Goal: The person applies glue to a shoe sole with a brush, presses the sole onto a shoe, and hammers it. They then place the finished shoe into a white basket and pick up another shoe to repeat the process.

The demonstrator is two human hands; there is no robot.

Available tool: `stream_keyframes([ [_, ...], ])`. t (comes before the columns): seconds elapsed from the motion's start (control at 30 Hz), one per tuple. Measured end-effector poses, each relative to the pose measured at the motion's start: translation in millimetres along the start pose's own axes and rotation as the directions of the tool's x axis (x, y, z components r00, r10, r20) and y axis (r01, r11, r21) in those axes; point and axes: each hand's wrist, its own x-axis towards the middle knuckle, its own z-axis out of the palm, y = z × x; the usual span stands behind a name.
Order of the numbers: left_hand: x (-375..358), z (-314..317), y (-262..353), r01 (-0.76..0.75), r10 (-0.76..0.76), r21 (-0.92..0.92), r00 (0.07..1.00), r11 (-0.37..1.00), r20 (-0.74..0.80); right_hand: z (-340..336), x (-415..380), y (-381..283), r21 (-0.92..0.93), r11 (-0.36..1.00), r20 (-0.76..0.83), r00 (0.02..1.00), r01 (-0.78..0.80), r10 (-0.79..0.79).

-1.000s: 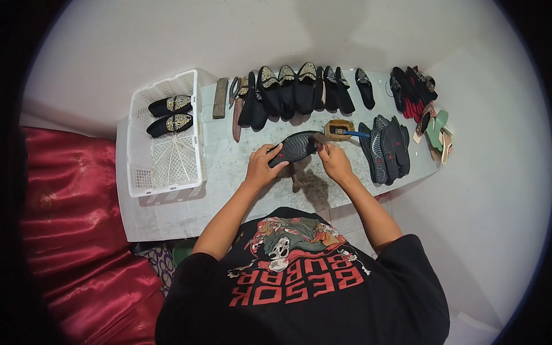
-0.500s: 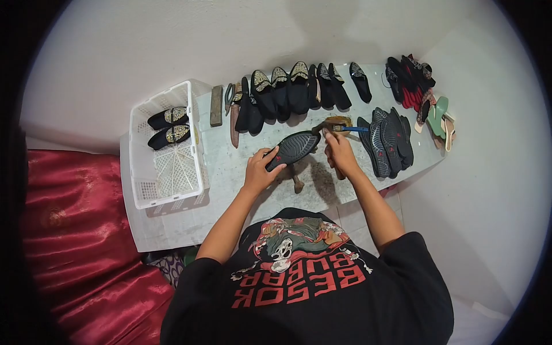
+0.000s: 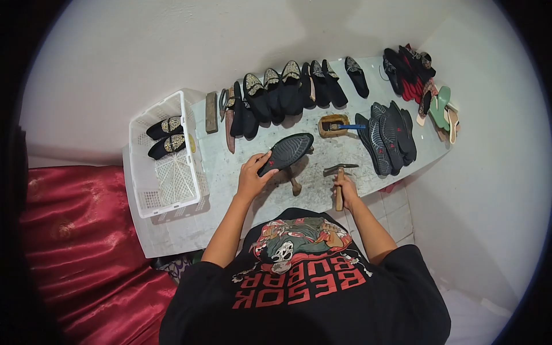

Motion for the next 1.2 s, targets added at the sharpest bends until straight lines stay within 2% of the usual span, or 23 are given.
stream_keyframes([
  [0.07,-0.6,-6.9,3.3,-0.03,0.029,0.022,0.999,0.999,0.033,1.5,6.7,9.9,-0.109,0.993,0.077,0.995,-0.055,0.064],
  [0.13,1.5,-9.4,6.9,-0.071,0.068,0.043,0.996,0.997,0.062,11.3,13.0,15.0,-0.082,0.993,0.078,0.993,-0.082,0.089],
  [0.2,-3.6,-11.4,10.1,-0.047,0.045,0.025,0.997,0.999,0.07,22.9,22.8,19.4,-0.063,0.997,0.155,0.987,-0.032,0.041],
  [0.23,-7.3,-12.6,10.9,-0.044,0.041,0.037,0.997,0.998,0.072,28.3,26.7,19.5,-0.111,0.994,0.156,0.987,-0.01,0.027],
  [0.33,-20.0,-14.1,9.1,0.064,-0.066,0.055,0.997,0.996,0.027,39.7,32.9,17.1,-0.152,0.988,0.267,0.962,-0.015,0.056],
  [0.4,-28.0,-15.3,6.7,0.096,-0.093,0.051,0.994,0.994,-0.052,47.1,36.3,18.1,-0.186,0.983,0.269,0.962,0.002,0.049],
  [0.47,-35.4,-16.7,4.9,0.149,-0.147,0.045,0.988,0.988,-0.047,52.0,39.8,18.6,-0.23,0.973,0.28,0.959,0.022,0.045],
  [0.53,-41.7,-19.4,5.8,0.211,-0.209,0.037,0.977,0.977,-0.052,50.9,52.0,26.9,-0.402,0.911,0.169,0.985,0.096,-0.029],
  [0.57,-44.3,-19.4,6.1,0.249,-0.248,0.003,0.968,0.969,-0.048,48.2,56.7,31.1,-0.415,0.905,0.186,0.982,0.092,-0.015],
  [0.6,-46.2,-18.9,6.5,0.283,-0.284,-0.033,0.958,0.959,-0.043,45.3,59.2,32.7,-0.615,0.705,0.209,0.935,0.353,-0.287],
  [0.63,-47.4,-18.2,6.9,0.298,-0.299,-0.032,0.952,0.954,-0.059,42.6,62.1,33.5,-0.749,0.392,0.297,0.8,0.534,-0.522],
  [0.67,-48.1,-17.8,7.2,0.303,-0.304,-0.029,0.951,0.953,-0.06,38.1,64.4,33.3,-0.748,0.385,0.314,0.799,0.541,-0.513],
  [0.73,-50.4,-14.5,4.8,0.316,-0.317,-0.027,0.946,0.949,-0.072,35.7,53.4,16.2,-0.705,0.452,0.332,0.817,0.547,-0.47],
  [0.77,-50.6,-11.2,2.5,0.319,-0.321,-0.033,0.944,0.947,-0.081,34.8,50.5,10.3,-0.717,0.399,0.373,0.798,0.572,-0.474],
  [0.9,-45.1,-7.3,4.7,0.313,-0.319,-0.081,0.946,0.946,-0.062,24.6,60.6,-7.6,-0.758,0.323,0.435,0.808,0.567,-0.397],
  [0.97,-42.9,-6.7,4.6,0.306,-0.313,-0.09,0.948,0.948,-0.066,28.2,53.3,-44.4,-0.785,0.327,0.475,0.85,0.527,-0.229],
  [1.0,-43.4,-6.0,4.8,0.304,-0.311,-0.095,0.948,0.948,-0.065,37.0,38.1,-67.4,-0.788,0.32,0.475,0.849,0.527,-0.231],
  [1.07,-43.3,-7.3,5.6,0.281,-0.289,-0.107,0.954,0.954,-0.078,67.0,-3.2,-113.8,-0.568,0.212,0.626,0.584,0.795,-0.517],
  [1.1,-44.0,-7.8,5.3,0.259,-0.269,-0.112,0.959,0.959,-0.087,79.3,-15.9,-130.5,-0.575,0.205,0.622,0.586,0.792,-0.519],
  [1.17,-49.0,-6.0,-5.4,0.211,-0.223,-0.119,0.97,0.97,-0.099,98.5,-30.1,-154.0,-0.369,0.058,0.801,0.349,0.928,-0.486],
  [1.2,-49.7,-5.4,-7.2,0.17,-0.183,-0.117,0.976,0.978,-0.115,101.9,-28.8,-157.2,-0.379,0.049,0.797,0.352,0.924,-0.491],
])
